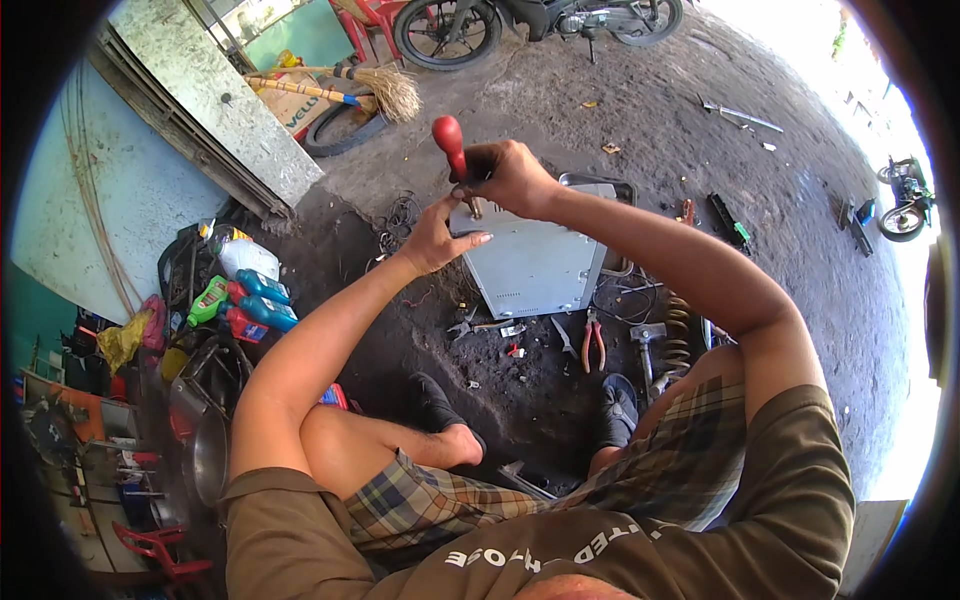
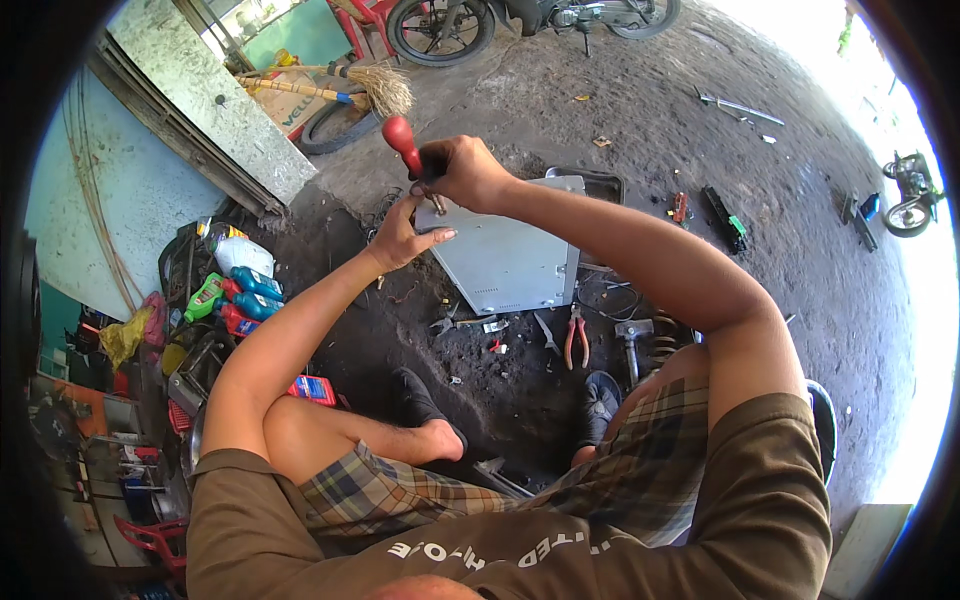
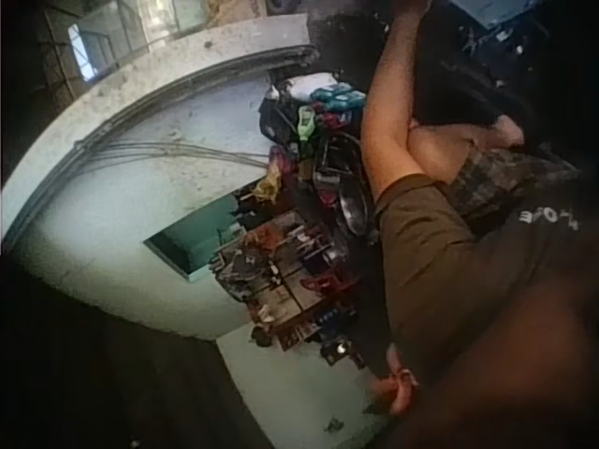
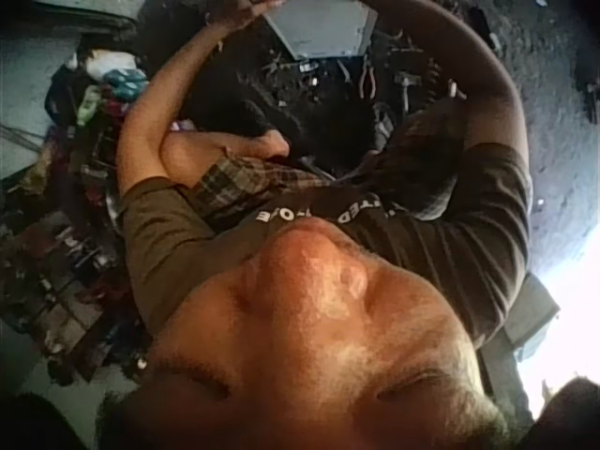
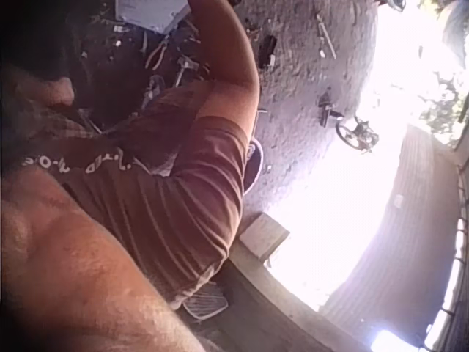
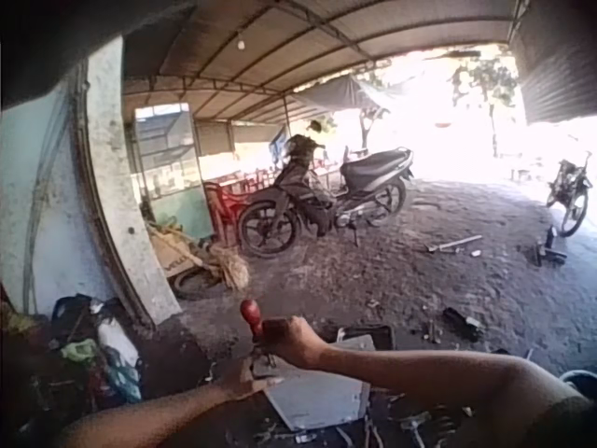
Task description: The person sits on the floor and uses a screwdriver to remove screws from the casing of a silver electronic device. They manipulate the device to access different screw locations and continue unscrewing the casing throughout the clip.
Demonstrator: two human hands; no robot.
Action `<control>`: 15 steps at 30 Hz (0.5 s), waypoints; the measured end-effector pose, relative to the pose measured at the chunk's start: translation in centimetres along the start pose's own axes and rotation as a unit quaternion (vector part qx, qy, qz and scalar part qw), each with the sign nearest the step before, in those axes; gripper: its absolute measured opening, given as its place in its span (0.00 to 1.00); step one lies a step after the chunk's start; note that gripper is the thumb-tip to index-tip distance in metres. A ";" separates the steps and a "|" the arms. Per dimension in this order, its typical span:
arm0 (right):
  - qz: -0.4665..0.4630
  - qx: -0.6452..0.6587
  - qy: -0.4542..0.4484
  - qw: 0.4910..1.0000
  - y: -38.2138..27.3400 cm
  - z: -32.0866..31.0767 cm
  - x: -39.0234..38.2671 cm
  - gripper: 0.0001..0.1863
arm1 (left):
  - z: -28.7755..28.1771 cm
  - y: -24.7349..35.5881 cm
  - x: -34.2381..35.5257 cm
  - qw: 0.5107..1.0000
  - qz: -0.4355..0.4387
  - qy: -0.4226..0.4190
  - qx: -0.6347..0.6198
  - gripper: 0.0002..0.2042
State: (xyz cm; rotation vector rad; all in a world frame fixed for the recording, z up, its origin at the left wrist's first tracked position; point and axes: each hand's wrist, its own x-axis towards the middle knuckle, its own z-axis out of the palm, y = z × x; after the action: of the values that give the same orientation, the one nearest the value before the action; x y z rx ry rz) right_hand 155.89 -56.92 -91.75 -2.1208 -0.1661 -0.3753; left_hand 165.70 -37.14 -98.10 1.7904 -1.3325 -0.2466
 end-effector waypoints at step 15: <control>-0.048 0.033 0.115 0.992 0.3 -1.5 -0.7 0.13 | -0.8 -0.6 0.1 0.988 0.137 0.040 0.065 0.14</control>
State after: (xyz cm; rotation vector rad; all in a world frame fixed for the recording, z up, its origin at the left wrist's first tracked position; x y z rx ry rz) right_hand 155.01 -58.32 -91.49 -1.9908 -0.1442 -0.6596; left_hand 166.65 -36.72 -98.03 1.6778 -1.5473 0.0623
